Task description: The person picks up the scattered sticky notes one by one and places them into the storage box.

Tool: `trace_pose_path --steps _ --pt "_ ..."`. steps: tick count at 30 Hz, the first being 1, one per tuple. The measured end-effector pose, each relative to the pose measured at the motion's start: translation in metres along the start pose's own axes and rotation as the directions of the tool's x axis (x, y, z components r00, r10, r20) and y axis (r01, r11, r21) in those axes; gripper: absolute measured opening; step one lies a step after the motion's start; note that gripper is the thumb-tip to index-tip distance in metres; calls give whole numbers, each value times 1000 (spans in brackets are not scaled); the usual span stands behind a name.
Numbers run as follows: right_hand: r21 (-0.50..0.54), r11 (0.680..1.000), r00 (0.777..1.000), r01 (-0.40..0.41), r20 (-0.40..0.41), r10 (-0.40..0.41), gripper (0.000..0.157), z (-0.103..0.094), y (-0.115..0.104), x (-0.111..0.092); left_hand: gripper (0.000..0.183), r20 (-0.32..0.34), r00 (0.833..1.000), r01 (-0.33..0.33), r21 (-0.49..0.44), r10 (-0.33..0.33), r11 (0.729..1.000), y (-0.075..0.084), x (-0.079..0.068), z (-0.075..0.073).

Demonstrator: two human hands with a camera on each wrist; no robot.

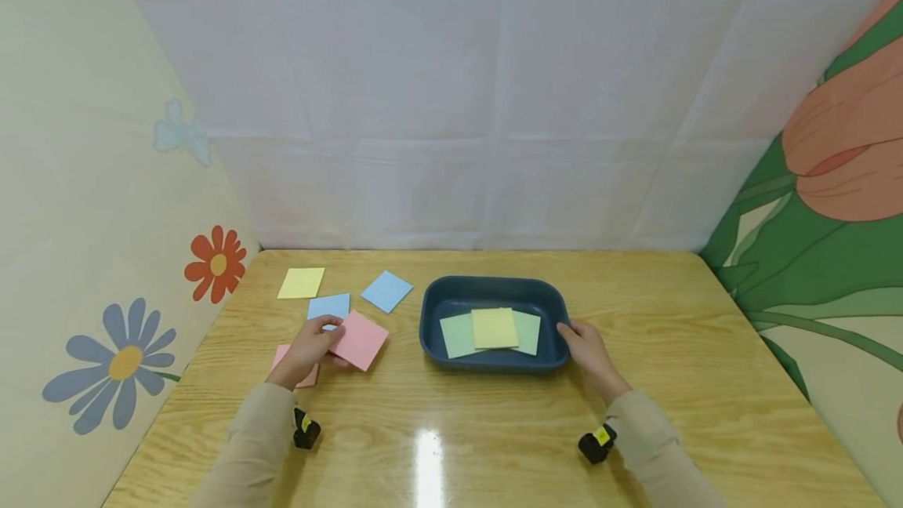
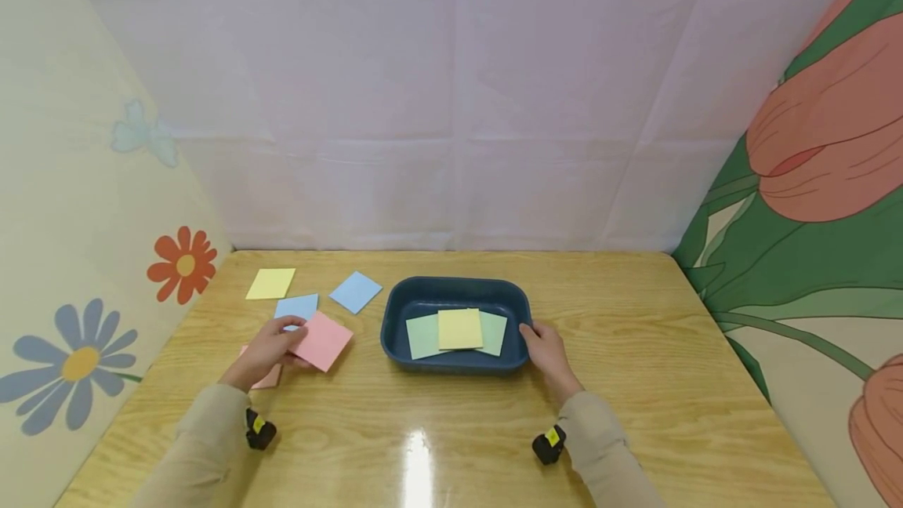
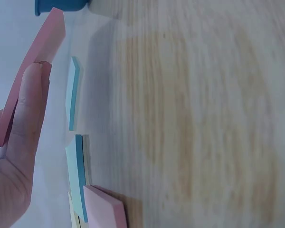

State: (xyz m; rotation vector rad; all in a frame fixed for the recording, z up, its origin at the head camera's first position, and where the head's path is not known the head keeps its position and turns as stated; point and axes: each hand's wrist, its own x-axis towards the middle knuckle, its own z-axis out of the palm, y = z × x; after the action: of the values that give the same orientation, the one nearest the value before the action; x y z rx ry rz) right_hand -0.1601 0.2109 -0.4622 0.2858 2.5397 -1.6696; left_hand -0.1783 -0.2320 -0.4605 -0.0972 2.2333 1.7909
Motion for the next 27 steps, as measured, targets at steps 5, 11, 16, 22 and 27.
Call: trace_pose_path --steps 5,11,16,22,27 --pt "-3 1000 1000 -4 -8 4 31 0 1 0 38 7 1000 -3 -58 3 998 3 -4 0" --pt "-8 1000 1000 0 -4 0 30 1 1 0 40 -34 999 -25 -82 23 996 8 -5 3" --pt "-5 1000 1000 4 -8 -4 31 1 0 0 41 -84 996 -45 -122 35 992 12 -7 6" --pt "-9 1000 1000 9 -26 -9 33 1 1 -1 43 -132 990 -62 -171 40 983 19 -9 9" --pt "-14 1000 1000 5 -30 -6 36 2 0 -2 42 -138 989 -78 -202 50 976 25 -12 10"
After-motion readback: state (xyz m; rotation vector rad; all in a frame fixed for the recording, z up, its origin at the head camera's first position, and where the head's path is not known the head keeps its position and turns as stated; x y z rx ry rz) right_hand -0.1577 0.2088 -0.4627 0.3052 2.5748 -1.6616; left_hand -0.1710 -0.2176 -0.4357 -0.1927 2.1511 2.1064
